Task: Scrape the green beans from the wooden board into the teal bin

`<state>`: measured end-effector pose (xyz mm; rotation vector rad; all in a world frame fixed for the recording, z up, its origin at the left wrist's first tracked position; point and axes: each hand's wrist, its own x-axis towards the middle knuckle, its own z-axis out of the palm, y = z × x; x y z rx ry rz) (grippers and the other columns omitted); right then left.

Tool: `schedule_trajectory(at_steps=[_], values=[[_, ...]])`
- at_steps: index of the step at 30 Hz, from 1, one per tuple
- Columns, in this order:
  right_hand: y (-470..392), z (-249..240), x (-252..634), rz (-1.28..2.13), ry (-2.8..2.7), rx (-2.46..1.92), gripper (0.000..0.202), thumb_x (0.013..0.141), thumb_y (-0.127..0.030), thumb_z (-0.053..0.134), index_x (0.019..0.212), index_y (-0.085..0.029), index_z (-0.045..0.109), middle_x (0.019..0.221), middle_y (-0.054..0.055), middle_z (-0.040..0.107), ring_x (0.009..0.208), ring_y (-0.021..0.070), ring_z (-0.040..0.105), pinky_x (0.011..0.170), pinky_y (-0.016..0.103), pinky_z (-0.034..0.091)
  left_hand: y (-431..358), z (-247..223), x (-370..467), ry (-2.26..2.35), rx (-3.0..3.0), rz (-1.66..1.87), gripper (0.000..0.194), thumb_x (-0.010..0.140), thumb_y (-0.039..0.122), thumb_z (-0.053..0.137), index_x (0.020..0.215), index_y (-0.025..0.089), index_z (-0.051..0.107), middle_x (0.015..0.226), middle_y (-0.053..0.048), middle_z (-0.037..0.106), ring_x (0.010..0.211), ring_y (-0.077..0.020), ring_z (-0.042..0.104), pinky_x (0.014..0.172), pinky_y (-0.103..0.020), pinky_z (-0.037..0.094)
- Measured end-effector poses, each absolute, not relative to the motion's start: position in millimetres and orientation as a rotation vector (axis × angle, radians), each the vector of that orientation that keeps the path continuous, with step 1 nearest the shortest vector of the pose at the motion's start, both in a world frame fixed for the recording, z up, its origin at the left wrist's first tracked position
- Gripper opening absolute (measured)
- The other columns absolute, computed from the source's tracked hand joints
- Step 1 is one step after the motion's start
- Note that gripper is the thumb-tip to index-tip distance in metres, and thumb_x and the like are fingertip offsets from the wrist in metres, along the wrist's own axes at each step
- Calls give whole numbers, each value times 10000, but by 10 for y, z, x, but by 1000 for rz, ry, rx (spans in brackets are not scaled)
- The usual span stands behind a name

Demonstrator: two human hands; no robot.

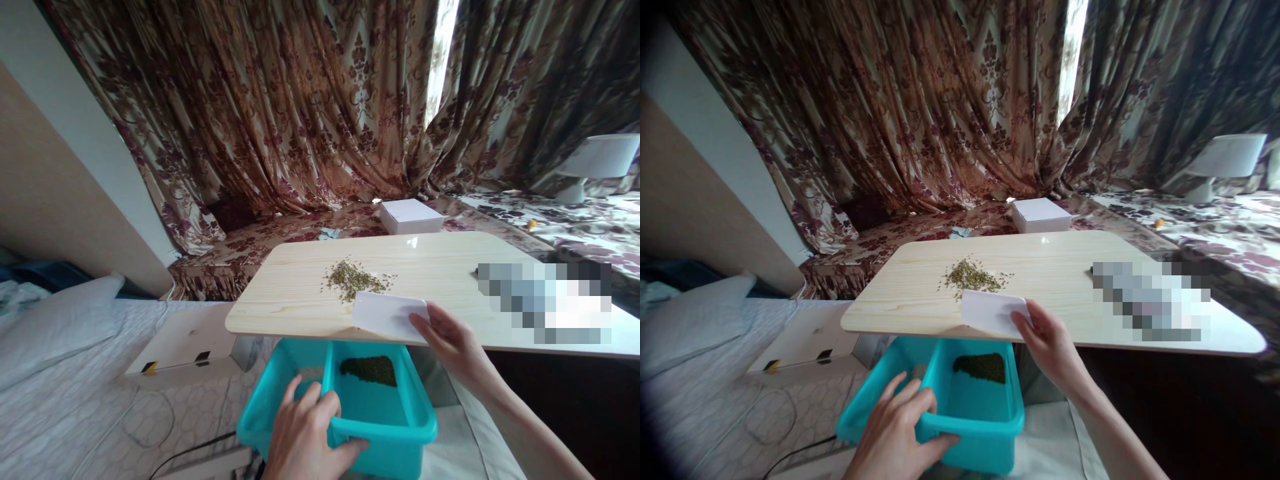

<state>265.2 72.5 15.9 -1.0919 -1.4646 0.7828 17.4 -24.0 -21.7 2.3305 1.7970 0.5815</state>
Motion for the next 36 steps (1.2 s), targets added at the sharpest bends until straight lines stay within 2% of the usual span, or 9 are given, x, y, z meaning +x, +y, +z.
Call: schedule_trajectory(at_steps=[3,7,13,22,27,31,36], values=[[711,193,2727,795,-1460,-1097,414,725,-627,683,754,-214,664,691,47,715,624,190,661,532,267,554,-257,-204,208,1809,2328,604,275,638,302,823,701,239,562,703,57,555,746,-213,632,1012,-549,430],[798,225,2885,647,-1338,-1137,377,717,-583,706,790,-214,680,683,38,721,623,187,677,531,254,549,-255,-212,274,1833,2305,658,287,607,294,837,699,240,571,704,57,551,769,-219,635,1021,-549,425],[865,165,3003,568,-1287,-1188,324,751,-529,689,789,-207,676,692,42,721,599,187,682,495,253,541,-150,-380,317,1611,2444,641,307,632,404,830,713,249,578,702,64,565,708,-197,647,1019,-555,437],[902,12,2955,651,-1302,-1162,346,770,-519,667,886,-195,709,774,63,756,721,219,726,621,288,588,-100,-465,332,1607,2537,706,257,674,389,804,697,256,585,683,64,559,648,-173,621,964,-505,492],[967,11,2914,647,-1332,-1171,321,769,-501,666,855,-194,701,742,57,746,685,211,713,591,284,576,-98,-462,354,1653,2528,671,330,599,427,857,695,251,595,682,60,562,660,-186,631,980,-536,478],[989,-14,2880,624,-1354,-1177,323,773,-510,654,826,-194,693,707,52,733,644,200,699,562,277,563,-81,-451,343,1585,2495,617,354,618,479,850,728,252,602,707,54,581,698,-202,650,985,-569,466],[931,39,2832,674,-1375,-1150,358,759,-556,668,808,-202,674,743,62,744,680,210,711,582,287,574,-119,-398,404,1689,2415,641,407,557,482,880,683,238,580,690,61,554,691,-189,628,1020,-562,434]])
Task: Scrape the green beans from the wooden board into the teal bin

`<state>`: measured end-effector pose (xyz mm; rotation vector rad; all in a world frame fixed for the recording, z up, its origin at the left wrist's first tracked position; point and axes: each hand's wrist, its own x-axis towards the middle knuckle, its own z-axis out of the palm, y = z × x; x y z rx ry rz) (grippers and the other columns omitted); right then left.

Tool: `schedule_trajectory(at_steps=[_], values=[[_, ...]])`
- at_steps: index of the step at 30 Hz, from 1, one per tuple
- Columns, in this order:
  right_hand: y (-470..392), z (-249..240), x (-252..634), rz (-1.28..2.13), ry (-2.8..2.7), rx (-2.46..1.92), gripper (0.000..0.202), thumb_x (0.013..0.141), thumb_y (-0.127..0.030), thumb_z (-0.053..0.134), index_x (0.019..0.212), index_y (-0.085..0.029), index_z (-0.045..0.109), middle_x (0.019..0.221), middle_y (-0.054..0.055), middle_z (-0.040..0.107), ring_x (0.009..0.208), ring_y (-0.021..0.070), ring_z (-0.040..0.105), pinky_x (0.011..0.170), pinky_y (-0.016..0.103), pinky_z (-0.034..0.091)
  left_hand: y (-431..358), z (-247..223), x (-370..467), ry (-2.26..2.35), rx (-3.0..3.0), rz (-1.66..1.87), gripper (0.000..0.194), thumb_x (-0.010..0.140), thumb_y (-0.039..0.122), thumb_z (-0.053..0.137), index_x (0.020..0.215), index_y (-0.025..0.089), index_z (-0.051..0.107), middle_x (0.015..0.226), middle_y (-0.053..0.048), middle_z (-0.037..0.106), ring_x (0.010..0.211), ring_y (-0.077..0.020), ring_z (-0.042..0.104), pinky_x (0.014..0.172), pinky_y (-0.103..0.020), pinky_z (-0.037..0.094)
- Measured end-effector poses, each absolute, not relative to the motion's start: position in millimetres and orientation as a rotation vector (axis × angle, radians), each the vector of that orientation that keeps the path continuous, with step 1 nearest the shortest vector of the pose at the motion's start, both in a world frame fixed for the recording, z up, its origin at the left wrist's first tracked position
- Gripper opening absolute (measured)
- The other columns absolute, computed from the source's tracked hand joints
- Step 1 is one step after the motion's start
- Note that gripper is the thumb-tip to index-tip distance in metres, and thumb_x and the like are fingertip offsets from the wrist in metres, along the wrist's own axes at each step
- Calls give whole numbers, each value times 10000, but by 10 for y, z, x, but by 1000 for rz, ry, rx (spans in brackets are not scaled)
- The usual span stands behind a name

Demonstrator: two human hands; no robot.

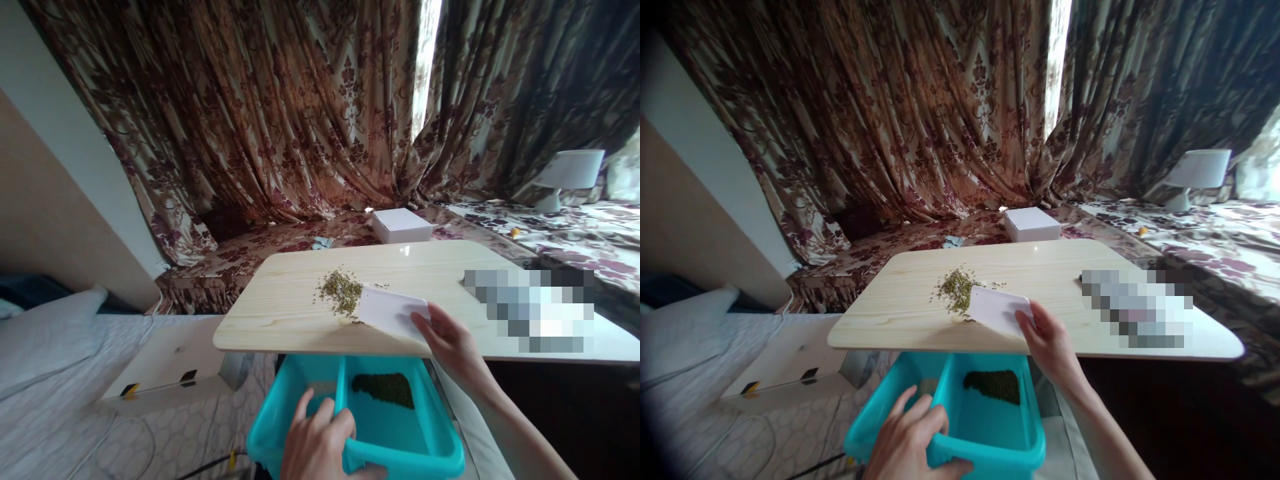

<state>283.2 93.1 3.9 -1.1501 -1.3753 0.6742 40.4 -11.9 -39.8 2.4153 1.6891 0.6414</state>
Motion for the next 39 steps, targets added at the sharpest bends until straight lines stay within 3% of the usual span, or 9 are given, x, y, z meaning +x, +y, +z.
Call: schedule_trajectory(at_steps=[8,39], values=[[846,130,2817,737,-1332,-1122,441,668,-642,718,738,-214,643,686,53,725,631,207,693,554,284,571,-139,-367,422,1660,2352,632,392,603,510,844,705,239,580,717,53,561,740,-205,645,1035,-572,413],[700,180,2850,832,-1339,-1106,450,624,-653,753,742,-223,695,703,54,739,636,205,680,561,272,570,-237,-202,325,1823,2263,688,291,615,338,835,699,241,574,710,54,559,762,-218,633,1011,-548,433]])
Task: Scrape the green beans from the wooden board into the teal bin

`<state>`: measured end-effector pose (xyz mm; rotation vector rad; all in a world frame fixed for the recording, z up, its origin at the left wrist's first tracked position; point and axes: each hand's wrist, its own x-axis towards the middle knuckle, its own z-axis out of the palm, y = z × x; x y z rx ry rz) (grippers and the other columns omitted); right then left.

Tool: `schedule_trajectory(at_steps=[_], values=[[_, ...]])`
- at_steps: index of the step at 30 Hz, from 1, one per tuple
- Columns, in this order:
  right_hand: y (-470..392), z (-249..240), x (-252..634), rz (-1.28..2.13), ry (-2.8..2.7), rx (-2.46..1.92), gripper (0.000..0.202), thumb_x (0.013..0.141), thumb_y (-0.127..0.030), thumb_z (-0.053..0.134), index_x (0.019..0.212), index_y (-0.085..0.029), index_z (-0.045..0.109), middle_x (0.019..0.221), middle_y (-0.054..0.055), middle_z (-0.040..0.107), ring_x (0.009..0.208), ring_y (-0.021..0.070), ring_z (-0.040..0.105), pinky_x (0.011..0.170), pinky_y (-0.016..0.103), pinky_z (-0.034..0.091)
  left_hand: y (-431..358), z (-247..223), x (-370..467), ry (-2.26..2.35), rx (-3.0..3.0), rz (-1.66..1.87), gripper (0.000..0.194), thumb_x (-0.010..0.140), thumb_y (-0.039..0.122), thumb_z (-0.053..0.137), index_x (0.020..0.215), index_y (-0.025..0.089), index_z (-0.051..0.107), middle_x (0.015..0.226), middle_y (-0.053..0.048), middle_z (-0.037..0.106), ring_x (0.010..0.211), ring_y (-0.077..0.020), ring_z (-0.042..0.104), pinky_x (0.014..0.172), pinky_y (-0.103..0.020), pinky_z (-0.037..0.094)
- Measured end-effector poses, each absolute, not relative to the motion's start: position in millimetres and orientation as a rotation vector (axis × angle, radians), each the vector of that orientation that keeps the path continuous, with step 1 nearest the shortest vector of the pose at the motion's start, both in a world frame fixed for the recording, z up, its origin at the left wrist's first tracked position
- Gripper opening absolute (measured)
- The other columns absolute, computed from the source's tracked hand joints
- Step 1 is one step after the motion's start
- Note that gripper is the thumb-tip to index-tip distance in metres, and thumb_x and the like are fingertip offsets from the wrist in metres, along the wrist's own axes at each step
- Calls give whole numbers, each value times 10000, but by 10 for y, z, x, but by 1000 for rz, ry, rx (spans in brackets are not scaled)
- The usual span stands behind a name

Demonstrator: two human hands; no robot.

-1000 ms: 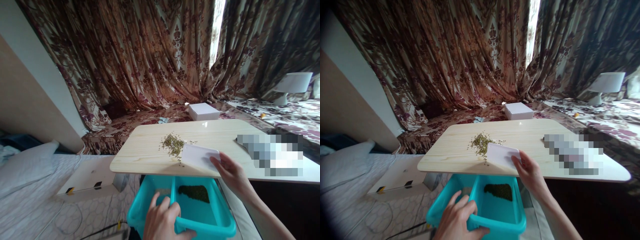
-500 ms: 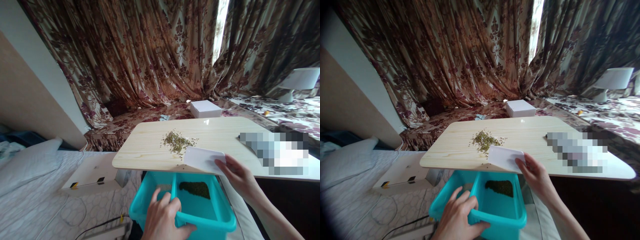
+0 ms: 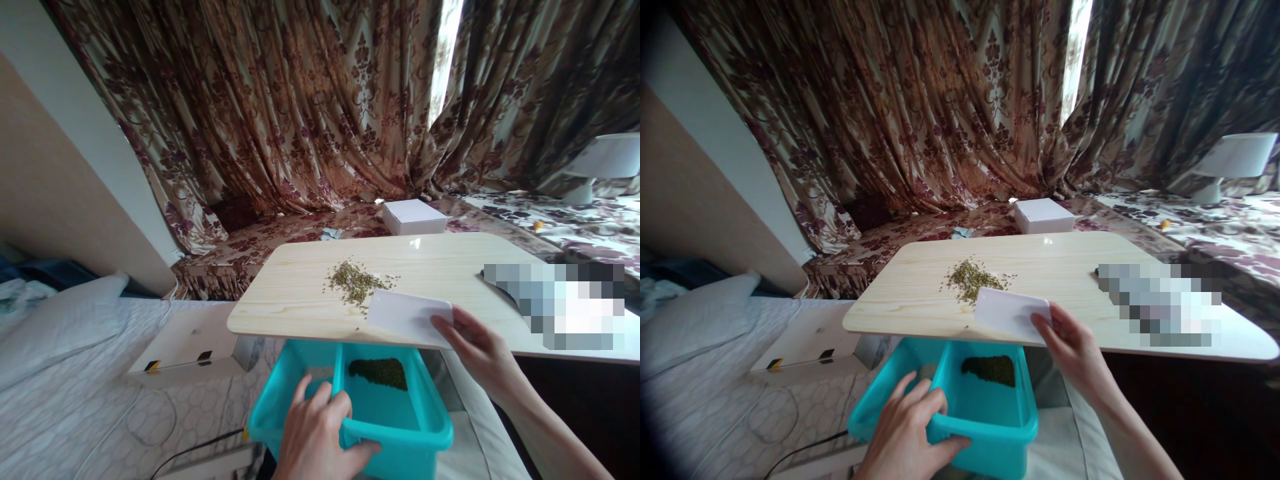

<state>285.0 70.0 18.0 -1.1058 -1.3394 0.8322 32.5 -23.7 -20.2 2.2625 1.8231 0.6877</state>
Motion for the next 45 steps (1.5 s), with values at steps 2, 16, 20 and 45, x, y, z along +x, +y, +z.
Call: schedule_trajectory(at_steps=[2,16,20,45], values=[[754,185,2854,789,-1321,-1120,465,617,-671,744,734,-226,681,701,57,738,653,218,691,571,281,572,-219,-228,317,1768,2292,672,283,638,368,824,718,245,582,724,51,568,755,-215,636,1014,-558,431],[918,97,2703,816,-1395,-1115,436,699,-639,699,780,-211,681,765,61,753,729,225,706,624,298,573,-238,-209,240,1818,2315,689,270,639,359,813,694,248,573,685,55,558,719,-216,632,987,-533,457],[875,141,2681,858,-1430,-1107,445,689,-645,705,778,-209,697,759,64,751,695,220,688,602,303,570,-232,-228,162,1825,2314,659,261,652,344,801,687,246,563,679,58,552,705,-208,621,990,-539,447],[955,121,2760,747,-1426,-1119,467,689,-665,694,786,-208,691,740,54,747,657,202,692,565,270,556,-188,-76,649,1690,2320,499,416,572,540,878,732,217,670,763,3,630,813,-241,668,1079,-562,375]])
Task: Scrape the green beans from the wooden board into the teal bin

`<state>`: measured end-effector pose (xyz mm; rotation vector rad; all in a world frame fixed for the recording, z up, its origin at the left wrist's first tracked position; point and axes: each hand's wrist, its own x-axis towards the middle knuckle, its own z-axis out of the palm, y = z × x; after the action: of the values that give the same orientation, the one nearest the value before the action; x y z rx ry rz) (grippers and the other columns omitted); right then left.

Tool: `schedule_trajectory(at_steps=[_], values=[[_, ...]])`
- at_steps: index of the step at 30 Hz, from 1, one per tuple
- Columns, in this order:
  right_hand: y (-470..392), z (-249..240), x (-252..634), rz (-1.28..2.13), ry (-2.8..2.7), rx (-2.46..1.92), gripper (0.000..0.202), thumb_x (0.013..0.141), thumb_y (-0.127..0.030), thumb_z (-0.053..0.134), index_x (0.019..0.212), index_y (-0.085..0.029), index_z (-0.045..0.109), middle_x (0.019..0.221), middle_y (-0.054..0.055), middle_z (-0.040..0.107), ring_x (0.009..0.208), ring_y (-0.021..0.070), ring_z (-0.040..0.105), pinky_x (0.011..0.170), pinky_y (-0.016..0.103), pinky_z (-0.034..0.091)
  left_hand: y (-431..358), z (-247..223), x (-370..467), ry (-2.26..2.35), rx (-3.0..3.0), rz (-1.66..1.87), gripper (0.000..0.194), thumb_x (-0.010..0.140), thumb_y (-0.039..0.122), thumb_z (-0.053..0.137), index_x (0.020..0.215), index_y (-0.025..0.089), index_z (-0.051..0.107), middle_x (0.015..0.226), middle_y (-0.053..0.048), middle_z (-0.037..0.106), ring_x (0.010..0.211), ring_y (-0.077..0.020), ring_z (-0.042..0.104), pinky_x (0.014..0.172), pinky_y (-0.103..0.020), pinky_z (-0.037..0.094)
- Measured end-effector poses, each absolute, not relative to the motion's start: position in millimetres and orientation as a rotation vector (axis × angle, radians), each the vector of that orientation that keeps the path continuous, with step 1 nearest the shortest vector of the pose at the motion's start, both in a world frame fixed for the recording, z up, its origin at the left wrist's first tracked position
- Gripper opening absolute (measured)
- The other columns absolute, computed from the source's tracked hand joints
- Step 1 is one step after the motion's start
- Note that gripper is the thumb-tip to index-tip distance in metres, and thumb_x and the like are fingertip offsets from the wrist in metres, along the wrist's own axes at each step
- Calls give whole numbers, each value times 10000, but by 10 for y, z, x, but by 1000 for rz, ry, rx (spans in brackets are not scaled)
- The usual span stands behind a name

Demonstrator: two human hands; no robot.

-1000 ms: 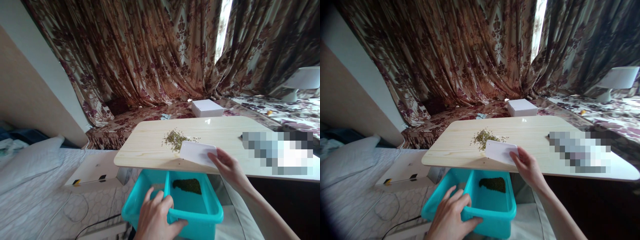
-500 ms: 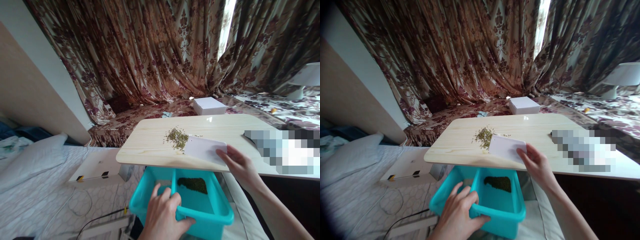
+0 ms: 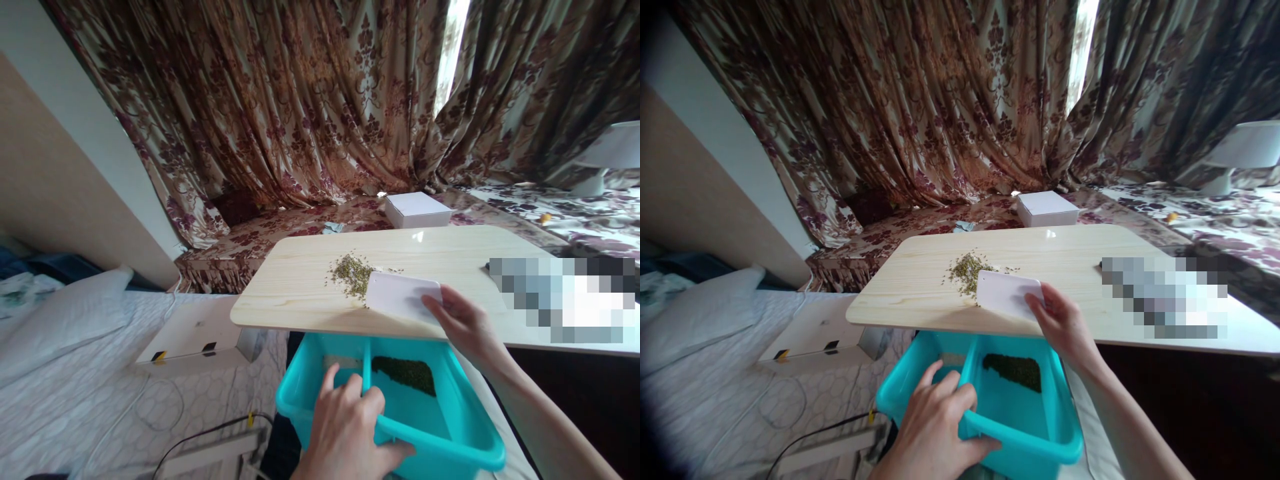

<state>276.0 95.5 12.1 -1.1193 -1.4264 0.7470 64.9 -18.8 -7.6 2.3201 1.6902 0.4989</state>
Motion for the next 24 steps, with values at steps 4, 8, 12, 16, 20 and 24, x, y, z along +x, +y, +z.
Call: schedule_trajectory(at_steps=[4,8,12,16,20,24], values=[[950,142,2740,752,-1423,-1130,454,706,-655,684,801,-211,685,752,57,749,681,208,696,583,275,561,-181,-48,659,1690,2331,475,427,573,547,877,730,209,669,754,-3,632,805,-234,663,1083,-535,378],[975,144,2721,743,-1413,-1154,436,725,-641,673,795,-211,661,761,59,744,694,207,693,599,276,556,-176,-43,667,1698,2336,460,439,565,555,880,730,207,668,754,-1,631,811,-232,662,1092,-522,369],[990,123,2704,728,-1437,-1167,438,732,-638,666,801,-206,657,735,59,729,662,205,680,569,280,545,-178,-53,671,1696,2339,462,448,552,567,882,728,216,666,748,9,623,800,-230,663,1088,-521,375],[982,117,2705,748,-1454,-1150,458,725,-647,668,829,-201,668,767,68,742,679,210,689,579,284,553,-180,-67,659,1693,2331,473,429,565,547,882,735,218,667,756,9,622,808,-231,664,1091,-531,368],[983,118,2732,770,-1456,-1130,463,727,-648,672,854,-203,685,798,68,755,714,215,704,607,284,567,-200,-54,619,1694,2314,461,408,574,522,885,727,218,660,762,10,620,827,-233,663,1092,-537,366],[1010,120,2725,775,-1458,-1106,456,738,-637,670,858,-198,691,801,68,755,717,215,706,613,287,570,-229,-13,539,1734,2293,422,380,593,473,886,716,216,636,750,20,606,824,-228,657,1087,-538,369]])
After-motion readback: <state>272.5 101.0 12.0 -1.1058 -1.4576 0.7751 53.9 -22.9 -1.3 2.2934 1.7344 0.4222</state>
